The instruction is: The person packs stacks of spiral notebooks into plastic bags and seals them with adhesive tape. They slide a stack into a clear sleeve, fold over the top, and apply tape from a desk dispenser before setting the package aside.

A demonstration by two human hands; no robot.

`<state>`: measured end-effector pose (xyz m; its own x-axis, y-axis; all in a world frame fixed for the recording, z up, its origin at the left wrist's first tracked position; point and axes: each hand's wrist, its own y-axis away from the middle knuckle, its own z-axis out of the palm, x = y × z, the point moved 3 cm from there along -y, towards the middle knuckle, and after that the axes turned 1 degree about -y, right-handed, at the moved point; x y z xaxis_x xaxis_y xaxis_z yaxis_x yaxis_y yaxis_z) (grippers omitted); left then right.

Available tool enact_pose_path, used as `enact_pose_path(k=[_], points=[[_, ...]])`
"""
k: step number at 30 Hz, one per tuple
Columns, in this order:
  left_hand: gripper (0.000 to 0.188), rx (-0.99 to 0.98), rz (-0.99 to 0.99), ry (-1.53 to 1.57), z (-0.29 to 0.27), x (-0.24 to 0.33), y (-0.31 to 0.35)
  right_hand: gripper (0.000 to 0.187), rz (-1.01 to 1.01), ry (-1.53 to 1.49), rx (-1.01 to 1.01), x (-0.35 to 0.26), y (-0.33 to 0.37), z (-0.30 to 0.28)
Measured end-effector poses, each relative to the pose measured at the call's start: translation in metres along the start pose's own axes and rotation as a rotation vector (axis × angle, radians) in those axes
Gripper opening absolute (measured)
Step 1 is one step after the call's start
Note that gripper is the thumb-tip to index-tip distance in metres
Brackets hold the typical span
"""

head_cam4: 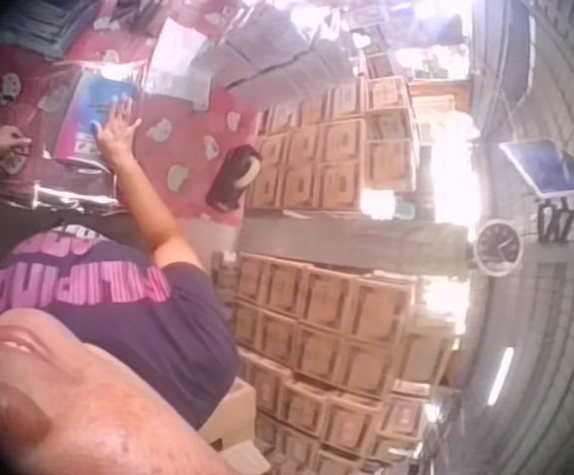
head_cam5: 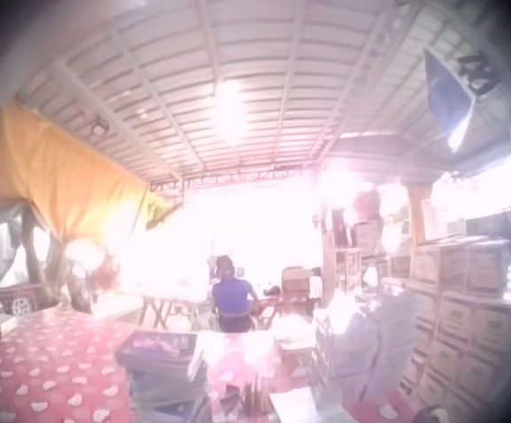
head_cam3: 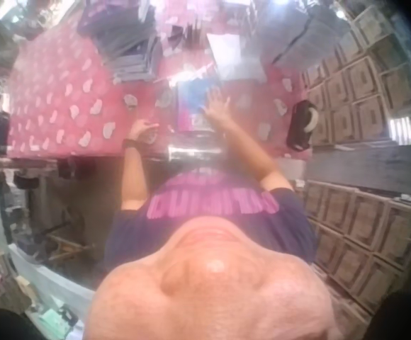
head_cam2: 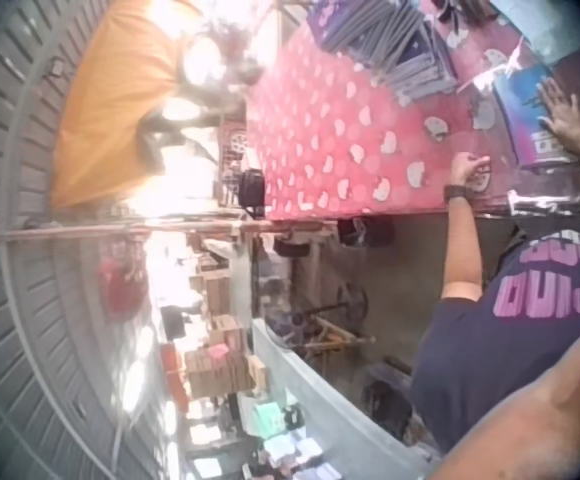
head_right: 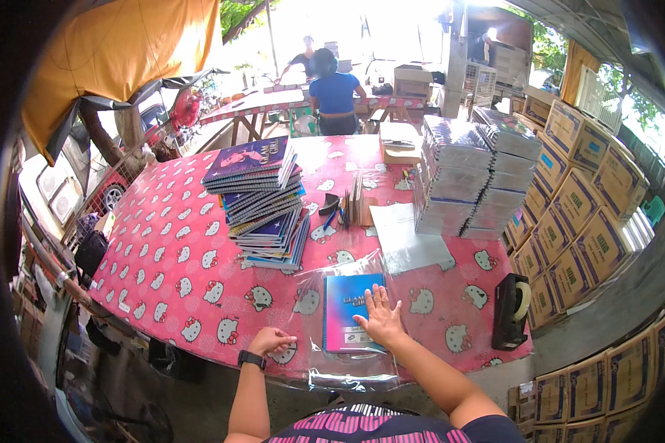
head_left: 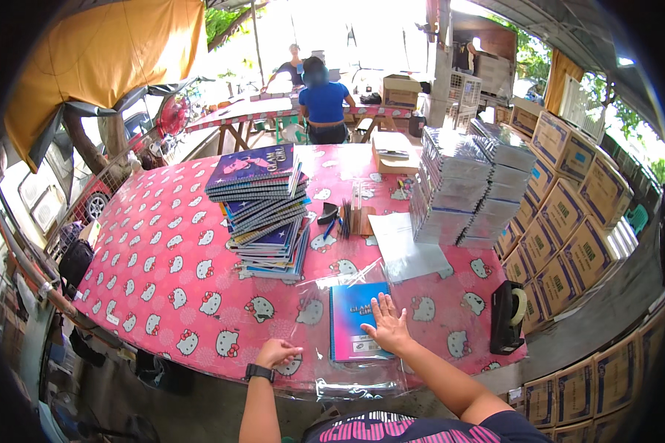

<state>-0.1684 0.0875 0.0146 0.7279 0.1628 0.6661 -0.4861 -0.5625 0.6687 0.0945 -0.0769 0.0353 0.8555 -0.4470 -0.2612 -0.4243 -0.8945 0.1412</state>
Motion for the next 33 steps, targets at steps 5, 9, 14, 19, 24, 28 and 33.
enact_pose_path(k=[5,9,14,19,24,28,33], points=[[0.048,0.002,0.215,0.698,0.006,-0.016,0.008,0.077,0.09,0.108,0.021,-0.009,-0.001,-0.008],[0.063,-0.047,0.549,0.638,0.04,0.039,0.047,0.049,-0.215,-0.163,0.378,-0.024,-0.003,-0.008],[0.06,0.218,0.862,-0.228,0.109,0.093,0.044,0.029,-0.083,-0.868,0.202,-0.009,-0.032,-0.008],[0.048,0.215,0.88,-0.473,0.137,0.094,0.031,0.033,-0.197,-0.311,0.255,-0.025,-0.031,-0.013],[0.056,0.424,0.427,0.054,0.059,0.081,-0.011,0.023,0.075,-0.656,0.03,-0.018,-0.033,-0.02],[0.076,0.169,0.269,0.584,0.051,0.11,-0.074,0.021,0.059,-0.699,0.085,-0.002,-0.029,-0.016],[0.074,0.54,0.715,0.453,0.01,0.137,-0.146,0.02,0.005,-0.701,0.02,-0.032,-0.039,-0.016]])
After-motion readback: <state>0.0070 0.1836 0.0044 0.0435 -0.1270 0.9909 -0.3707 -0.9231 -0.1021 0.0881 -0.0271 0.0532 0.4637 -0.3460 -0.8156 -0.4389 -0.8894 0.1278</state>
